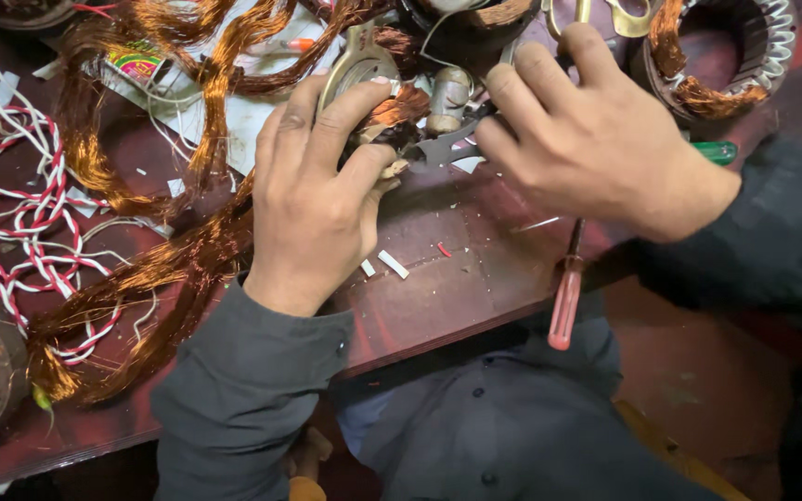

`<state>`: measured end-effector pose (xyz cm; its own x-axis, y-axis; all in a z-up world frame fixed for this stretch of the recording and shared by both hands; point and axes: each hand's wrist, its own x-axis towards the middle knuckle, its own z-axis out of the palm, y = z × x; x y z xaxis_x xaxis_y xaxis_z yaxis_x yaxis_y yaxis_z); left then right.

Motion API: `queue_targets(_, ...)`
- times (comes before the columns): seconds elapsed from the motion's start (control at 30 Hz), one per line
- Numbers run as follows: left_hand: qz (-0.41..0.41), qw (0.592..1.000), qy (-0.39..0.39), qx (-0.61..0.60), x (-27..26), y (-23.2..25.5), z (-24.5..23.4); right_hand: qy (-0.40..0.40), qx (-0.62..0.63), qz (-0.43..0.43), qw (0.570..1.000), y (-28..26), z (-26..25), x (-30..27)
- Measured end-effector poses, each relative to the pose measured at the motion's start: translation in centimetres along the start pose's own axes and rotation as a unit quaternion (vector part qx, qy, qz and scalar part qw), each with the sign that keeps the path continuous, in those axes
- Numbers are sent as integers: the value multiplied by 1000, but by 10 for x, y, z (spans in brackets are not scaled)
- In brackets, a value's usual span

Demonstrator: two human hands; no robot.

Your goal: The person removes copper windings from a circular electrical component using pliers and a hammer. They repeatedly cut, pull, and hammer the wires to detach them from the stator slots, leaving the component partially stripped by the end of the clip.

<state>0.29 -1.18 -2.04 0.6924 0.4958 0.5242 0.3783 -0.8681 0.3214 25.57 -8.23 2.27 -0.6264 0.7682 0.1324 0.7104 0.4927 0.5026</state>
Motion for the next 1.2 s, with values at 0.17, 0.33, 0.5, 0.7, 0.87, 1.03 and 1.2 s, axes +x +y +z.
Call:
queue_targets(0.17,1,1000,-4,1,-2,-2,0,24,-46,-23,998,12,9,1)
queue_targets(0.33,6,1000,-7,0,-2,-3,0,81,-21,75,994,10,-1,7)
queue_targets(0.5,10,1000,-19,-7,1,-4,-3,74,10,23,997,24,5,20)
queue_targets(0.7,11,1000,-24,-10,0,-6,-3,14,47,-86,995,44,23,35)
queue_targets(0.87,15,1000,-23,-13,4,-6,-3,109,75,-154,979,51,42,44)
queue_targets(1.03,12,1000,-23,-13,3,-4,-3,131,134,-123,975,46,59,46)
queue_targets(1.2,10,999,-30,-14,1,-6,-4,90,39,-94,991,39,33,30)
